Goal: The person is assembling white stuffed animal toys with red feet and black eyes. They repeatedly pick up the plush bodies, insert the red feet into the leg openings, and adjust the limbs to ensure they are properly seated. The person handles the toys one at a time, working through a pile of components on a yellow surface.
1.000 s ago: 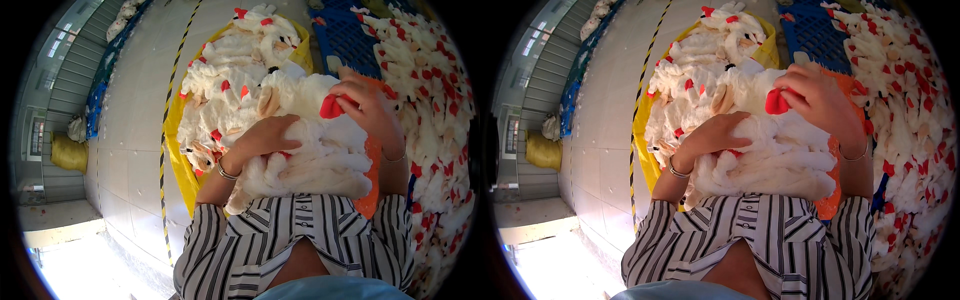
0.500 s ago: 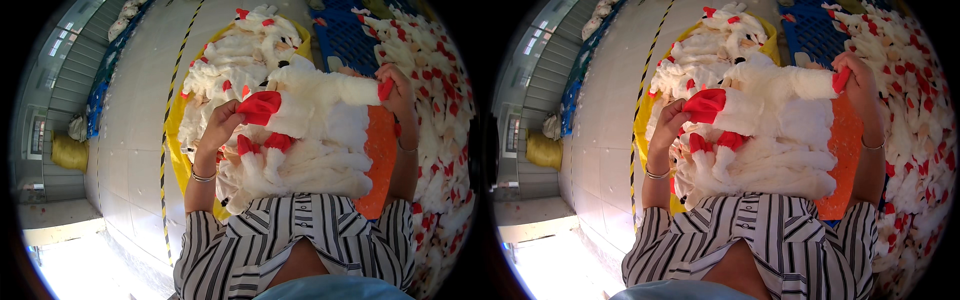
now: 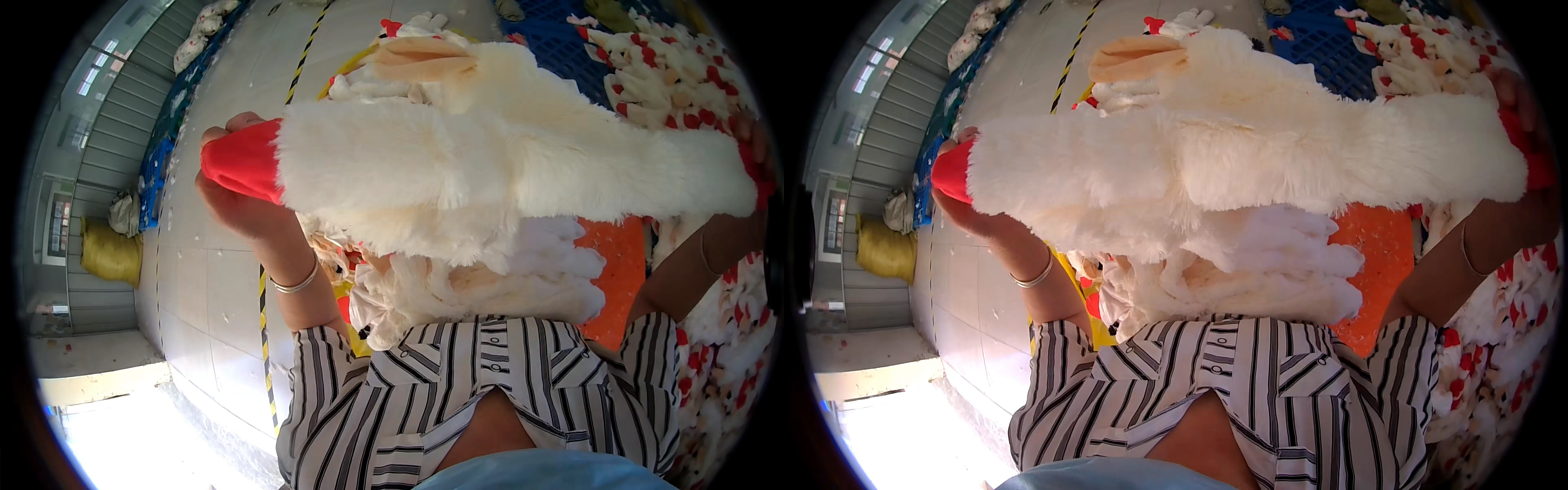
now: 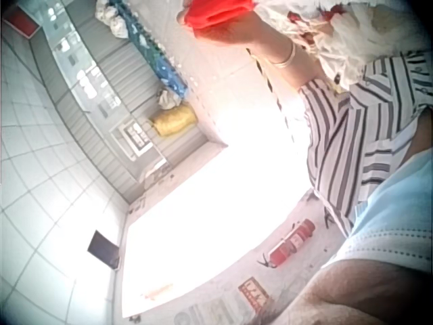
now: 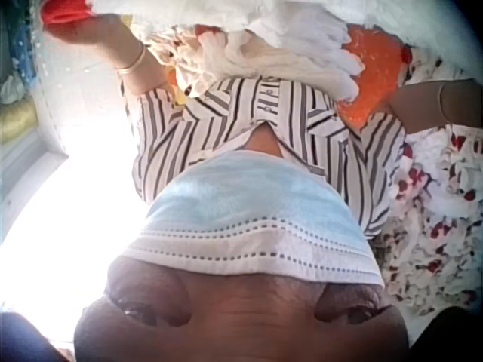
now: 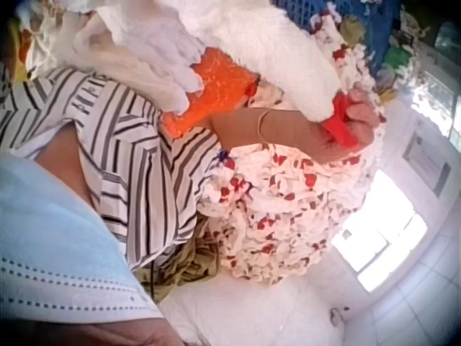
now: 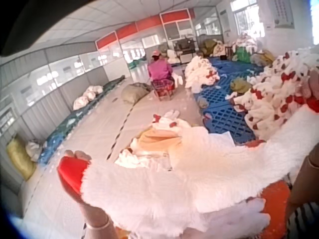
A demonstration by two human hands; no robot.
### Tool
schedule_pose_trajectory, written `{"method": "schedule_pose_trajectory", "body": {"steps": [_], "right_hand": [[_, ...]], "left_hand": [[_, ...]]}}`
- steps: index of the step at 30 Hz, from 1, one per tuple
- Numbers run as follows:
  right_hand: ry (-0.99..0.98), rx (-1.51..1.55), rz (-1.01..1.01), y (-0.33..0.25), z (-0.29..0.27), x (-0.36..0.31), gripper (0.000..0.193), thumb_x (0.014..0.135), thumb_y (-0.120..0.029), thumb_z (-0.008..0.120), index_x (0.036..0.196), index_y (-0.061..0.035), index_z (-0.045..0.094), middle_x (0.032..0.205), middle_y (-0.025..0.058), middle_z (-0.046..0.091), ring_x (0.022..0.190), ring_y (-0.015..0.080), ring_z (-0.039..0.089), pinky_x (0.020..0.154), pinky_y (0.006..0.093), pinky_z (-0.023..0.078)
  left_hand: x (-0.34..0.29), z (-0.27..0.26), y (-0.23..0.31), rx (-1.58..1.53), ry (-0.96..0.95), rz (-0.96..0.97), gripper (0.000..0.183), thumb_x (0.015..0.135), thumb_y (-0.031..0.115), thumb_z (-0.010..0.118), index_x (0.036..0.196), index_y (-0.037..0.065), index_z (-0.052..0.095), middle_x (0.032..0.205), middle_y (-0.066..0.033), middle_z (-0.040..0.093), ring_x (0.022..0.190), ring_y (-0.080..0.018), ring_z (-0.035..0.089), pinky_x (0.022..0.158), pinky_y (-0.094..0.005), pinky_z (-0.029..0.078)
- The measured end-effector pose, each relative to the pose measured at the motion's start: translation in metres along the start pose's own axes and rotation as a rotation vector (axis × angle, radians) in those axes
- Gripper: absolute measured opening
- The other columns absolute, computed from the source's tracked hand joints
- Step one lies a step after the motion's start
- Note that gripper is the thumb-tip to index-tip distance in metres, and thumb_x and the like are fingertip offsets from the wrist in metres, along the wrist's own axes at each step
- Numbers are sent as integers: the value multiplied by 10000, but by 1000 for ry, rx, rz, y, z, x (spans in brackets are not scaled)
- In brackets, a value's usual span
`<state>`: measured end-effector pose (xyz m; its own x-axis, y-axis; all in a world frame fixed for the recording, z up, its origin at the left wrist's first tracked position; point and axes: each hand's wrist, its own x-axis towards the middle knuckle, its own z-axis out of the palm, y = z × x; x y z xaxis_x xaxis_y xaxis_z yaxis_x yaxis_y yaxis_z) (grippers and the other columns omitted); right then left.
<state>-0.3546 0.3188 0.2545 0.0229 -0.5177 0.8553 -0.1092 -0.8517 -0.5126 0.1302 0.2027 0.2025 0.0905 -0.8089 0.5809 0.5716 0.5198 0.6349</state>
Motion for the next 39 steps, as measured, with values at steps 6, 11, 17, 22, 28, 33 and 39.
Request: {"method": "schedule_pose_trajectory", "body": {"steps": [6,11,17,22,28,33,39], "right_hand": [[130,-30,518,82,39,-12,296,918,-140,324,1059,-2,545,992,75,577,900,145,521,887,265,412],[-118,-546,68,109,108,-10,210,834,85,420,957,-20,554,937,37,573,795,95,507,740,208,425],[-179,-275,85,62,179,0,107,838,55,564,918,-15,574,913,37,561,730,76,491,684,203,428],[-347,-118,454,79,197,-1,241,815,-93,752,987,-26,597,861,-2,558,650,18,477,557,168,378],[-280,-58,401,77,209,-6,221,771,-45,771,877,-7,580,852,1,571,685,41,501,588,198,415],[-257,-156,293,82,208,-12,248,733,-13,778,885,3,584,846,25,572,720,81,526,628,222,438],[-259,-154,236,88,210,-15,222,736,25,750,886,3,587,848,42,572,728,110,544,639,233,445]], "left_hand": [[-3,18,-53,6,-52,-294,151,979,133,450,999,30,560,908,-74,658,734,-131,624,609,-274,509],[-9,37,-66,79,-86,-321,100,968,147,524,968,55,564,870,-49,660,657,-112,614,543,-252,491],[-14,61,-66,116,-169,-302,101,946,137,557,941,37,563,837,-53,659,673,-112,612,562,-253,492],[-24,64,-66,110,-257,-247,69,927,78,540,948,18,570,892,-59,661,761,-91,600,695,-242,490],[-36,49,-70,26,-428,-196,48,893,30,526,939,21,517,1062,-123,630,926,-133,582,825,-278,486],[-44,46,-72,39,-424,-181,43,903,39,539,934,24,513,1054,-124,626,927,-128,567,848,-281,472],[-50,43,-73,74,-408,-142,96,903,65,592,952,25,519,1025,-111,630,907,-123,575,807,-273,477]]}}
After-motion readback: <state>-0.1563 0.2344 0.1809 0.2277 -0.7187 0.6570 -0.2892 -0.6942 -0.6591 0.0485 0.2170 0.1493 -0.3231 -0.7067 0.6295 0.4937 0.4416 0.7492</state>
